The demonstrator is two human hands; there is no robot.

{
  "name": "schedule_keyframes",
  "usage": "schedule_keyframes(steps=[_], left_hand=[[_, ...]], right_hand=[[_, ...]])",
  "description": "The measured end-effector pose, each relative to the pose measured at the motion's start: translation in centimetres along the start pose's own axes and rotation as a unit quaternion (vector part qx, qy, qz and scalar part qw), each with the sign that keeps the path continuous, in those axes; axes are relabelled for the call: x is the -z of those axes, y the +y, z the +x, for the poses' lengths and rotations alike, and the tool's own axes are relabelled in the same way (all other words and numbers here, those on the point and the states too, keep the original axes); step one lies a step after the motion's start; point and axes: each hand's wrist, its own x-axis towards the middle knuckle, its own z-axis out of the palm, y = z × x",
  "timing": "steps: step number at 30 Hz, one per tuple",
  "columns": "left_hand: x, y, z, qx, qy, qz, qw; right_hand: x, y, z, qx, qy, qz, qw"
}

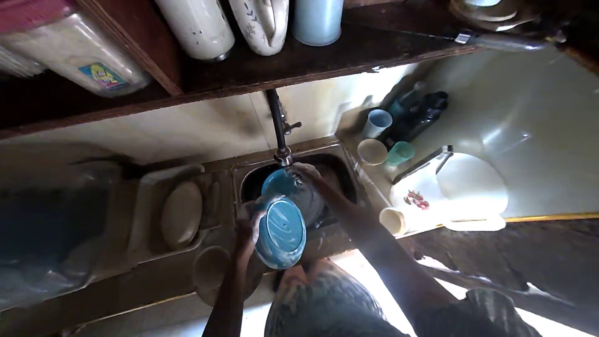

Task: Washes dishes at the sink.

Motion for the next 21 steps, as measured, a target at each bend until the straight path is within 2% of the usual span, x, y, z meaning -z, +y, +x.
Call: schedule_keyframes(steps=[1,3,4,5,6,8,10,12,15,16,18,20,21], left_hand=[[-0.3,0.0,0.2,-0.024,-0.03,-0.009,0.999],[-1.4,0.5,0.7,-0.063,-0.083,-0.002,0.995],[-2.0,1.1,0.9,-0.072,-0.101,0.018,0.992],[-2.6,1.8,1.0,-0.069,-0.116,0.043,0.99],[-3.1,2.9,1.0,-0.052,-0.127,0.062,0.989],[-4.0,4.8,0.8,-0.02,-0.124,0.086,0.988],[-4.6,5.6,0.7,-0.018,-0.117,0.065,0.991],[-4.8,5.6,0.8,-0.021,-0.109,0.046,0.993],[-5.1,5.7,0.8,-0.029,-0.086,0.059,0.994],[-5.1,5.8,0.7,-0.029,-0.085,0.062,0.994],[-5.0,6.0,0.7,-0.019,-0.093,0.063,0.994],[-4.8,5.8,0.8,-0.007,-0.096,0.08,0.992],[-4.6,5.7,0.8,0.001,-0.098,0.084,0.992]], right_hand=[[-0.1,0.1,-0.5,0.009,-0.013,0.012,1.0],[-0.3,1.3,-1.8,0.102,-0.065,-0.007,0.993],[-1.1,1.6,-2.5,0.121,-0.077,0.009,0.99],[-2.2,1.1,-3.8,0.124,-0.077,0.003,0.989],[-3.1,0.7,-5.0,0.142,-0.074,-0.052,0.986],[-4.8,-0.5,-7.0,0.174,-0.062,-0.137,0.973],[-6.2,-1.7,-8.6,0.131,-0.033,-0.062,0.989],[-5.9,-1.6,-9.1,0.151,-0.023,-0.045,0.987],[-4.6,-0.9,-9.1,0.299,-0.032,-0.18,0.937],[-4.3,-0.8,-8.9,0.302,-0.029,-0.186,0.934],[-3.6,-0.9,-8.8,0.199,-0.019,-0.094,0.975],[-2.3,-0.2,-8.2,0.206,-0.002,-0.086,0.975],[-1.9,-0.2,-8.0,0.181,0.003,-0.058,0.982]])
